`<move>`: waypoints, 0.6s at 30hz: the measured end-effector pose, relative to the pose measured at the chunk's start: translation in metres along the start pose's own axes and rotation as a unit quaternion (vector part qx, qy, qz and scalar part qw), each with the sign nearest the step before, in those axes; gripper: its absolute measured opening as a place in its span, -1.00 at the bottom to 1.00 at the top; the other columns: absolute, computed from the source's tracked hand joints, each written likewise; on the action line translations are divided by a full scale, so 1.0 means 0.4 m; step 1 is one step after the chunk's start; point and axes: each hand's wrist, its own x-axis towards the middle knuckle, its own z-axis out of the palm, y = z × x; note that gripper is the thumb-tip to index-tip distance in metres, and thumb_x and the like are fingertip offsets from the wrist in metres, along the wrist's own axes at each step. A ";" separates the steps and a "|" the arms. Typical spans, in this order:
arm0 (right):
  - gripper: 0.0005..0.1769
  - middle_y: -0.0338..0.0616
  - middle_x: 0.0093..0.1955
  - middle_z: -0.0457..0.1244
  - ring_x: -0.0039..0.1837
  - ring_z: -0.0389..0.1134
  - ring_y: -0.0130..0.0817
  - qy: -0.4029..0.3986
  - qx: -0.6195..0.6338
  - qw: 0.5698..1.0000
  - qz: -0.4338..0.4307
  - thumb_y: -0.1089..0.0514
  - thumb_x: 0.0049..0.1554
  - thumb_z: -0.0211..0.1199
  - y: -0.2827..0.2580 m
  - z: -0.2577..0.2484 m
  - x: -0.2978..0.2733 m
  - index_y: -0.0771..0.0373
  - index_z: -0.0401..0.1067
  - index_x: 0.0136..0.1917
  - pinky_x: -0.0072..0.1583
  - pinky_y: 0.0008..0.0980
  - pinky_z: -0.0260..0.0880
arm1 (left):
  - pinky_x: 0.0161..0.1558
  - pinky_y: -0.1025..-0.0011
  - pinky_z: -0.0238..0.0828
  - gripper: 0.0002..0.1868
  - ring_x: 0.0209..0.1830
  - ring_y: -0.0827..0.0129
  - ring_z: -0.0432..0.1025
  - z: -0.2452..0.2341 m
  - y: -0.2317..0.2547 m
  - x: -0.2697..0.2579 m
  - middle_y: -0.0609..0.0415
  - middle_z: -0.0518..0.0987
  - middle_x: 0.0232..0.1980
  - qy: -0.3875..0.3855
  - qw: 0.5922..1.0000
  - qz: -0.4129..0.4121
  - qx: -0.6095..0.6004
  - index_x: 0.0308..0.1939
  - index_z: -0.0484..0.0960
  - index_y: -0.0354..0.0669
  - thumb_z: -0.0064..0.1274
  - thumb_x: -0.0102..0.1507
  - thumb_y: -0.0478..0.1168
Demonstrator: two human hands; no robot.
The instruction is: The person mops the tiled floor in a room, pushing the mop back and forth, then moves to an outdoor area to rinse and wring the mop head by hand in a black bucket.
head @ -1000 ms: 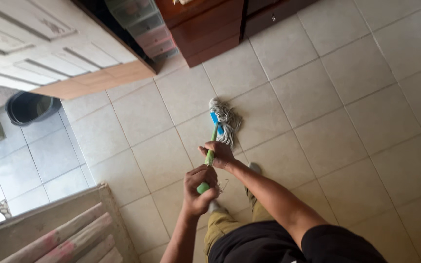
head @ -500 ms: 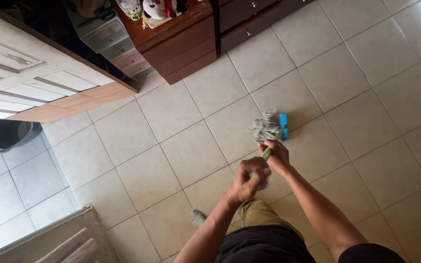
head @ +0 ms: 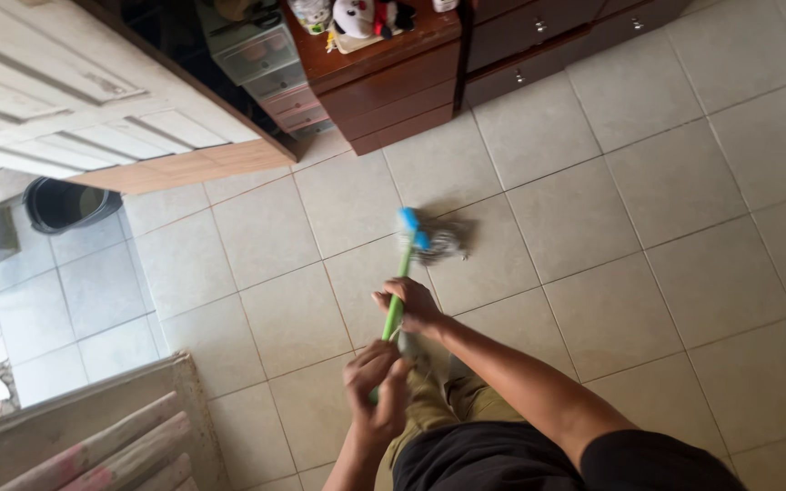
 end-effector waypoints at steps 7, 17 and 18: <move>-0.60 -0.02 -0.25 0.30 -0.16 0.38 -0.01 -0.069 -0.031 0.996 -0.054 -0.12 0.20 0.24 -0.001 -0.069 0.084 0.22 0.37 -0.27 -0.09 -0.08 0.37 | -0.36 0.25 0.33 -0.83 -0.56 0.12 0.36 0.016 -0.008 0.117 -0.05 0.42 -0.57 -0.071 0.996 -0.008 -0.051 -0.55 0.43 -0.31 0.00 0.14 -0.39; -0.63 -0.08 -0.17 0.39 -0.03 0.41 -0.01 0.114 -0.223 0.938 0.241 -0.18 0.17 0.16 0.362 -0.375 -0.005 0.11 0.52 -0.20 0.00 -0.02 0.38 | -0.26 0.24 0.30 -0.77 -0.46 0.14 0.38 0.247 -0.374 0.214 -0.04 0.47 -0.49 -0.246 0.946 -0.101 -0.184 -0.46 0.51 -0.35 0.09 0.31 -0.39; -0.63 -0.09 -0.13 0.39 0.00 0.41 0.01 0.141 -0.231 0.932 0.242 -0.17 0.18 0.18 0.414 -0.399 -0.015 0.15 0.50 -0.20 0.01 -0.01 0.38 | -0.26 0.24 0.30 -0.77 -0.46 0.14 0.38 0.266 -0.404 0.211 -0.04 0.47 -0.49 -0.247 0.945 -0.105 -0.187 -0.46 0.51 -0.35 0.09 0.31 -0.39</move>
